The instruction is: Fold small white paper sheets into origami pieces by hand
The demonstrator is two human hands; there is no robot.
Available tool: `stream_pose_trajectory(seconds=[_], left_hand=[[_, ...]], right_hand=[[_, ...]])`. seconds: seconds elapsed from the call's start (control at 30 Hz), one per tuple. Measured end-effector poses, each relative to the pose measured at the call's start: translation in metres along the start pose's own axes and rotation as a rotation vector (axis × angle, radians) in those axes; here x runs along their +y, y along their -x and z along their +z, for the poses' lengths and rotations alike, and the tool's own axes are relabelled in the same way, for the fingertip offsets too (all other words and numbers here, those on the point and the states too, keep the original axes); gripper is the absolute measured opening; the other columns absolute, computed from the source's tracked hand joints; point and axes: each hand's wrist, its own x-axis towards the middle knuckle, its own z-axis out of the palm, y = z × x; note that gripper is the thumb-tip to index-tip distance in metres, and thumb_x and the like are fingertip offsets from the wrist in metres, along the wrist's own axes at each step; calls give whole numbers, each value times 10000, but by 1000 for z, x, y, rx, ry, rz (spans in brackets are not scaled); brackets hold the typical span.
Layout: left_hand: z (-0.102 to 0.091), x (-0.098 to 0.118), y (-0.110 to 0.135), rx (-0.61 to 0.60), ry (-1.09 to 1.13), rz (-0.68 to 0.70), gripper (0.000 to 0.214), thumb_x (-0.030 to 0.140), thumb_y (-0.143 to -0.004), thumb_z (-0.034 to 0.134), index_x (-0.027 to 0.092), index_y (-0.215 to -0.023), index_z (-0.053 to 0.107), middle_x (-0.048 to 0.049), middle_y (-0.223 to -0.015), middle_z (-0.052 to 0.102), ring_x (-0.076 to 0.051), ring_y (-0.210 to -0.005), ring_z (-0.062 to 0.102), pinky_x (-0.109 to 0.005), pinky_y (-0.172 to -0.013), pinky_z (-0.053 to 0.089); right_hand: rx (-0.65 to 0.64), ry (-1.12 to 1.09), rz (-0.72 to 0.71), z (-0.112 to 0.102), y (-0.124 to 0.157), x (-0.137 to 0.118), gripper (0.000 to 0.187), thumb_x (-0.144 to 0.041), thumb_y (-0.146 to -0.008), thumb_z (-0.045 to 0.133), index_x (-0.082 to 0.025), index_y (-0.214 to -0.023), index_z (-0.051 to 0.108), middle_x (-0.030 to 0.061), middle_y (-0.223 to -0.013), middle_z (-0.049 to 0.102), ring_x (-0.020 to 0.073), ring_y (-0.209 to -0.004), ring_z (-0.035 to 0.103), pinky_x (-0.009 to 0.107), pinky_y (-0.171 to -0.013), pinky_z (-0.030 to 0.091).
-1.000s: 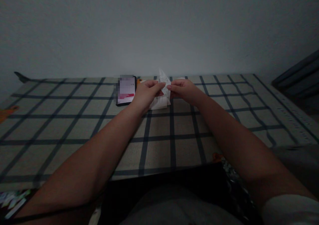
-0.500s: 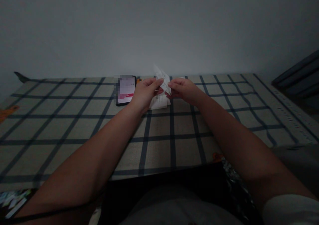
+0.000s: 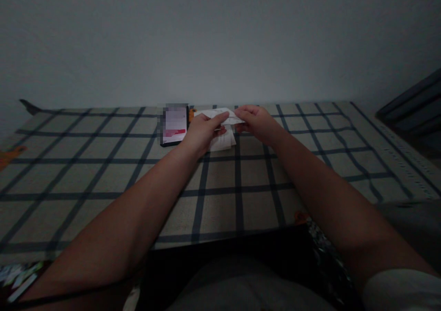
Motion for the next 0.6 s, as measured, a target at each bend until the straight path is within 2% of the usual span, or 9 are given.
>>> stream_pose_trajectory(seconds=[0.17, 0.4, 0.5, 0.6], left_hand=[[3, 1, 1, 24, 80, -27, 311, 309, -713, 916, 164, -920, 735, -36, -892, 783, -94, -679, 674, -204, -680, 574], [7, 3, 5, 29, 147, -90, 230, 207, -761, 874, 160, -937, 733, -44, -952, 796, -101, -754, 714, -211, -765, 604], [6, 1, 4, 2, 150, -134, 275, 232, -743, 898, 172, -960, 739, -25, -949, 789, -86, -699, 686, -209, -714, 602], [5, -1, 3, 27, 154, -147, 272, 220, -741, 908, 164, -948, 741, -13, -908, 777, -64, -635, 645, -176, -633, 573]], right_hand=[[-22, -44, -19, 2, 1, -1, 467, -432, -718, 927, -180, -1047, 713, -4, -795, 725, 114, -692, 674, 252, -696, 589], [54, -33, 24, 2, -2, 0, 254, -325, -780, 880, -169, -884, 709, 1, -714, 714, 117, -646, 670, 256, -670, 593], [57, -29, -2, 2, -2, 1, 238, -307, -764, 886, -171, -845, 708, -4, -691, 717, 114, -633, 672, 248, -663, 597], [51, 6, -21, 3, -2, 2, 252, -317, -748, 899, -166, -835, 716, 1, -694, 728, 118, -657, 684, 250, -686, 607]])
